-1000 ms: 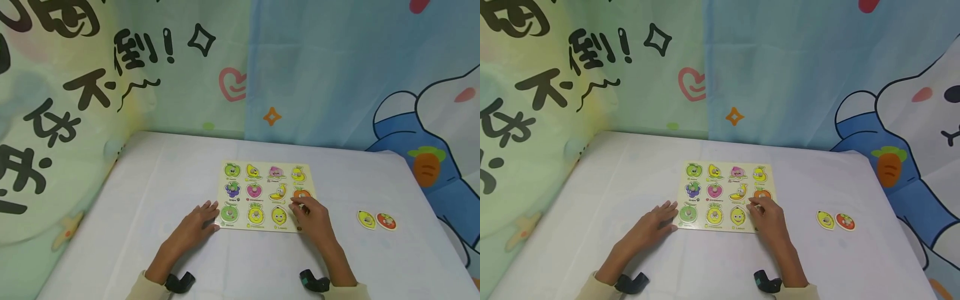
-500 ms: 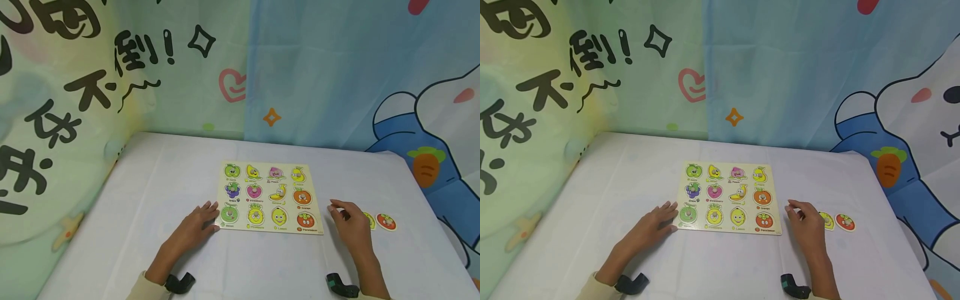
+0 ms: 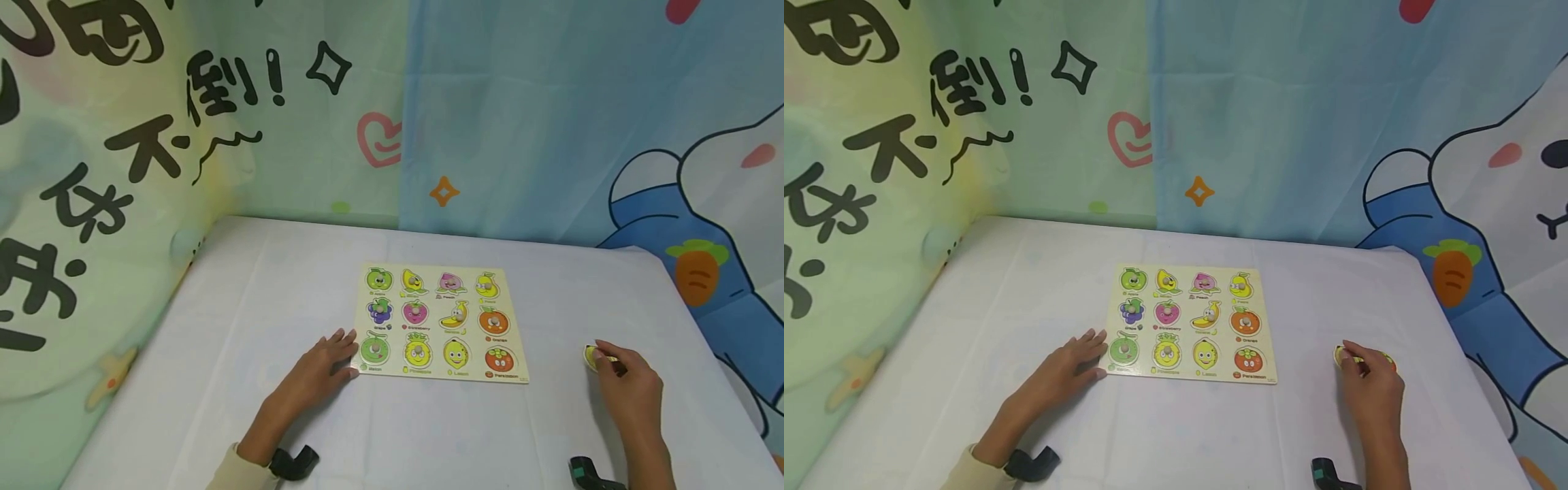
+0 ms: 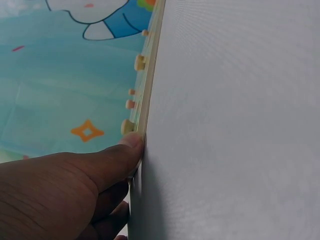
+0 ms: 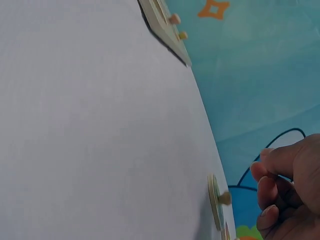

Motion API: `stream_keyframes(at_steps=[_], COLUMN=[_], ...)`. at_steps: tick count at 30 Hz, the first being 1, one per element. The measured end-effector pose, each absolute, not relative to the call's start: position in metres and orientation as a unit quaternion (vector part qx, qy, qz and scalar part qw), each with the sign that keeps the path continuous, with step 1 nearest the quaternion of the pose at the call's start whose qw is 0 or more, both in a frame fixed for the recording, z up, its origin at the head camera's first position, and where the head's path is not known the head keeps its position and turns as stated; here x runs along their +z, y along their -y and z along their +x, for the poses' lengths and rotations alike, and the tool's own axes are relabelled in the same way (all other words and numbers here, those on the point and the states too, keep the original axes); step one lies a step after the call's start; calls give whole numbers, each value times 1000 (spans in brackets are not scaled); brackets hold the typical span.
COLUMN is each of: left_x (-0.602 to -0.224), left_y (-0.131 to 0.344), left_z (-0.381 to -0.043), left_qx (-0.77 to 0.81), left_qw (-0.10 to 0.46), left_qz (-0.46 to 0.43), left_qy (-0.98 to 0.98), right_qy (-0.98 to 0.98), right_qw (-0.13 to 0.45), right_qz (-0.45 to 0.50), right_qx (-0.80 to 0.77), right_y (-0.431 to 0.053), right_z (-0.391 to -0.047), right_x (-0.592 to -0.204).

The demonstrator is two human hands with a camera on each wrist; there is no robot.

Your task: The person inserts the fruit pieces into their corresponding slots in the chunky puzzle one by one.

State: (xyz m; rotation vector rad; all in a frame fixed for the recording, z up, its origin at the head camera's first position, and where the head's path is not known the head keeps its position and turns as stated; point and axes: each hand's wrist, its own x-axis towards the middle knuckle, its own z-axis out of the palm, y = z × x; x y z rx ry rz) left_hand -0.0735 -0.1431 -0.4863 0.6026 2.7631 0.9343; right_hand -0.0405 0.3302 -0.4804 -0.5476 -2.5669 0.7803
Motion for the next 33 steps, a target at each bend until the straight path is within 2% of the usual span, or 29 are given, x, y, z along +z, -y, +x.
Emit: stream_keyframes(at_steps=[9, 17, 33], left_x=[-486, -487, -486], left_y=[143, 142, 142], left_z=[-73, -73, -73], left_qx=[308, 306, 309], left_qw=[82, 81, 77], left_qz=[196, 198, 200], left_qy=[-927, -928, -926], right_qy=[916, 936, 949], right_qw=[146, 77, 48], right_qz=[-255, -224, -207], right_qx=[273, 260, 234], right_y=[-350, -356, -346], right_z=[-41, -46, -52], right_x=[-489, -497, -491])
